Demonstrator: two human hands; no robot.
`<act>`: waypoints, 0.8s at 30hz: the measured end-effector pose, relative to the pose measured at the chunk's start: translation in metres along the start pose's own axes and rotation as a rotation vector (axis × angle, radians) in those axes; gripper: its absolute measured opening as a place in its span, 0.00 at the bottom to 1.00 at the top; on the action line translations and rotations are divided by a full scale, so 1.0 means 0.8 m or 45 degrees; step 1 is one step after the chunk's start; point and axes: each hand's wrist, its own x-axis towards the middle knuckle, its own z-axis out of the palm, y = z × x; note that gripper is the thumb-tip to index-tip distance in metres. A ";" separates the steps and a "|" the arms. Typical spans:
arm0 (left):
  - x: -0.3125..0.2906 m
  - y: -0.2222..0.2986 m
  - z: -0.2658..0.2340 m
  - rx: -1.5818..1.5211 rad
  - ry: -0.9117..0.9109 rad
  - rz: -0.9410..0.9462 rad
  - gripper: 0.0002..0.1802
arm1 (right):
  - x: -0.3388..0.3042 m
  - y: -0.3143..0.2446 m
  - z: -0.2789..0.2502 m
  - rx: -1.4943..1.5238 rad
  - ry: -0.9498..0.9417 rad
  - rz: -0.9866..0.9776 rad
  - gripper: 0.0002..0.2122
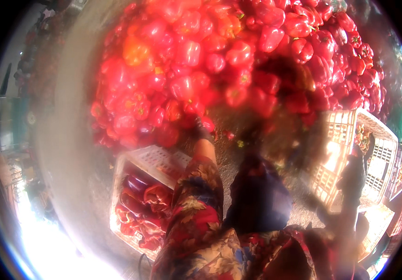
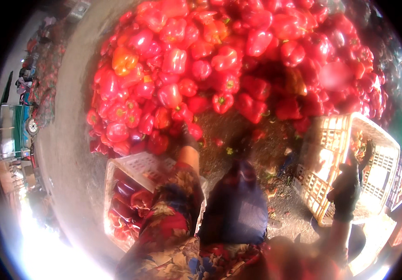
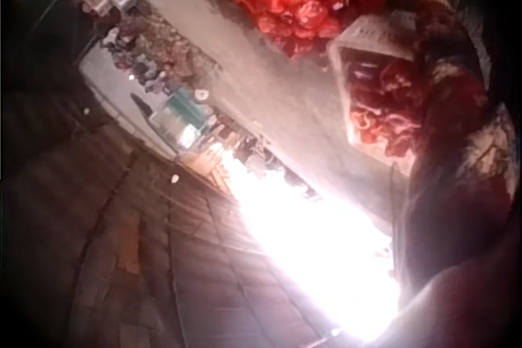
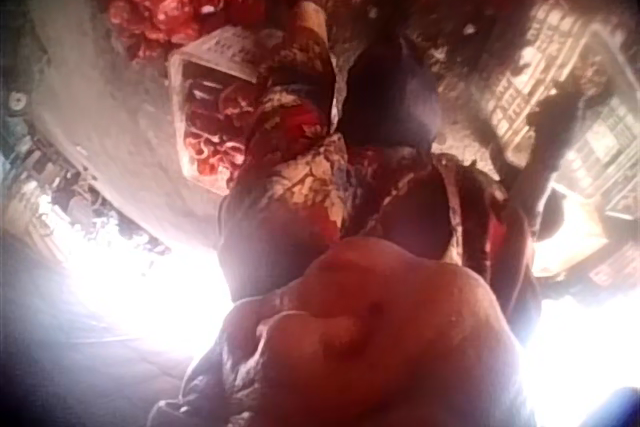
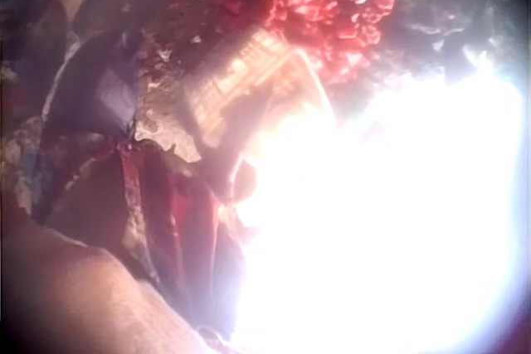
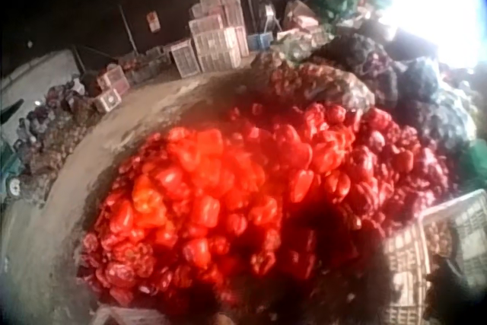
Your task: The person picks red peppers from a large pile and places them into a plastic crate by hand.
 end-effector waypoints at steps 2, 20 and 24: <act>-0.004 0.008 -0.008 -0.034 -0.043 0.033 0.41 | 0.010 -0.009 0.001 0.035 0.037 -0.128 0.15; -0.143 -0.031 0.273 0.337 -0.932 -0.126 0.36 | 0.103 -0.119 -0.017 1.643 -0.872 0.353 0.18; -0.185 -0.061 0.337 0.489 -1.131 -0.223 0.36 | 0.129 -0.112 -0.051 1.428 -0.741 -0.039 0.13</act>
